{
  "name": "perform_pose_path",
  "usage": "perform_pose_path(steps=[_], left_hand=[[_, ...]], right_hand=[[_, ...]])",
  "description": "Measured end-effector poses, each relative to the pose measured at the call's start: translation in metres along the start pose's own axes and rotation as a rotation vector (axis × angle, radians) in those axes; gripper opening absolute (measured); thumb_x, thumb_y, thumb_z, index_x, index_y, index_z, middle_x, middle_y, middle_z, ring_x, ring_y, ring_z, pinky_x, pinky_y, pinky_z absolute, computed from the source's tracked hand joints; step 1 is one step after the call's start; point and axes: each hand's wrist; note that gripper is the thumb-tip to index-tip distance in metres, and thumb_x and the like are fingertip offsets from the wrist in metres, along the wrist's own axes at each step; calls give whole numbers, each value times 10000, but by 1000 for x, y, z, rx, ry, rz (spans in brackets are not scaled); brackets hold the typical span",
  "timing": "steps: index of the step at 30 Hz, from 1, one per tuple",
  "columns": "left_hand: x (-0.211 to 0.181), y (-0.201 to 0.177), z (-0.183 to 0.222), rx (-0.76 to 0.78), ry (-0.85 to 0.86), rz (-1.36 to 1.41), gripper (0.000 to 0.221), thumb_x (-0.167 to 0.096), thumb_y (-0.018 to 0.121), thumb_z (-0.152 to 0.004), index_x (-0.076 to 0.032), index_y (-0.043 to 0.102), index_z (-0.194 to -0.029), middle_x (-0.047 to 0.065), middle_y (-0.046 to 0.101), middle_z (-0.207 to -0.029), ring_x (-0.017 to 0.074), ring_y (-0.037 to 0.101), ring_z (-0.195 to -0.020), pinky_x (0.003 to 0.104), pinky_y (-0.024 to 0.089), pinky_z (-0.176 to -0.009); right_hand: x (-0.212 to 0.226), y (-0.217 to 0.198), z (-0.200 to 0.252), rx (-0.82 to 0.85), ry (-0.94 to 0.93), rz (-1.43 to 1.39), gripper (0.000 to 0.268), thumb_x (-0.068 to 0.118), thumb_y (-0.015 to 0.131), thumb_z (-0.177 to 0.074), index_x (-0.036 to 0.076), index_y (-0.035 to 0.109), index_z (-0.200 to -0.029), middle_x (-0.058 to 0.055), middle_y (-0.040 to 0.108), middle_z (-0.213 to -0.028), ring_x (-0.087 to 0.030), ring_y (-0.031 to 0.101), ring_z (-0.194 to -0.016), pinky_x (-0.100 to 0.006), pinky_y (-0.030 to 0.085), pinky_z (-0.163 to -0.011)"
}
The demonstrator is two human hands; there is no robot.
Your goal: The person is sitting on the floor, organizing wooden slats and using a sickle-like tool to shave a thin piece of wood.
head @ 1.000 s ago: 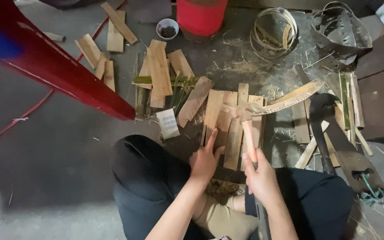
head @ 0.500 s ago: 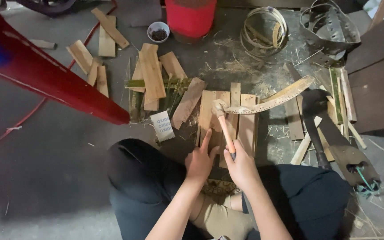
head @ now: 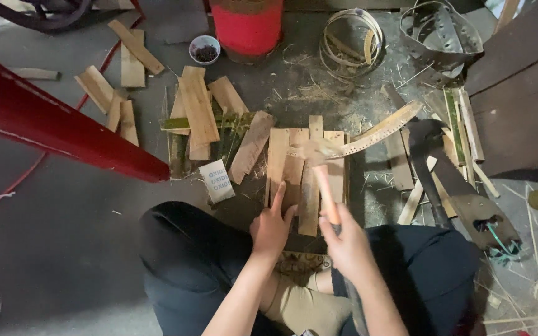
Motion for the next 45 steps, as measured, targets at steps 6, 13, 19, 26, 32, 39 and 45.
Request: perform_pose_path(steps=[6, 13, 19, 26, 32, 39, 45], left_hand=[[-2, -5, 2, -98, 54, 3, 707, -591, 508, -1013, -367, 251, -1633, 144, 745, -983, 245, 716, -615, 362, 602, -506], [1, 1, 3, -130, 77, 57, 703, -552, 537, -1012, -358, 253, -1625, 187, 728, -1105, 241, 699, -560, 350, 565, -434], [-10, -27, 19, 10, -50, 43, 727, -621, 470, -1031, -536, 56, -1622, 124, 518, -822, 251, 583, -518, 345, 523, -457], [-22, 0, 13, -338, 430, 52, 538, -382, 617, -995, -97, 547, -1446, 203, 504, -1501, 407, 443, -1389, 510, 394, -1124], [-22, 15, 13, -267, 484, 39, 601, -449, 490, -1047, -105, 458, -1539, 181, 329, -1650, 404, 221, -1544, 531, 273, -1205], [-23, 16, 13, -237, 445, -109, 643, -540, 377, -1056, -168, 404, -1579, 116, 251, -1694, 345, 151, -1569, 489, 247, -1206], [-23, 11, 14, -254, 472, -28, 621, -483, 447, -1049, -133, 432, -1561, 137, 273, -1683, 358, 163, -1567, 485, 253, -1205]], right_hand=[[-27, -15, 9, -64, 126, -190, 85, 182, 534, -1037, 118, 588, -1019, -80, 508, -664, -203, 455, -439, -340, 415, -459], [-52, 0, 5, -22, 120, -224, 93, 170, 549, -1026, 122, 626, -1045, -88, 500, -638, -202, 450, -444, -341, 413, -395], [-53, 4, 3, 43, 103, -136, 94, 199, 525, -1028, 141, 589, -1066, -76, 473, -622, -198, 465, -450, -340, 453, -402], [-54, 7, -1, 50, 110, -146, 89, 197, 524, -1036, 129, 580, -1047, -77, 476, -633, -198, 454, -434, -341, 435, -395], [-53, 3, 0, 42, 109, -188, 94, 194, 538, -1023, 118, 592, -1037, -79, 453, -616, -201, 427, -420, -345, 422, -389], [-14, -8, 0, -9, 92, -171, 171, 249, 523, -1039, 112, 615, -1081, -72, 485, -652, -190, 438, -442, -332, 422, -396], [9, -3, -12, -21, 33, -57, 198, 278, 513, -1027, 168, 612, -1160, -114, 556, -677, -240, 541, -502, -385, 519, -450]])
Point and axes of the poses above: each hand's wrist, its own z-axis away from the middle knuckle, its own y-axis out of the palm, x = y × z
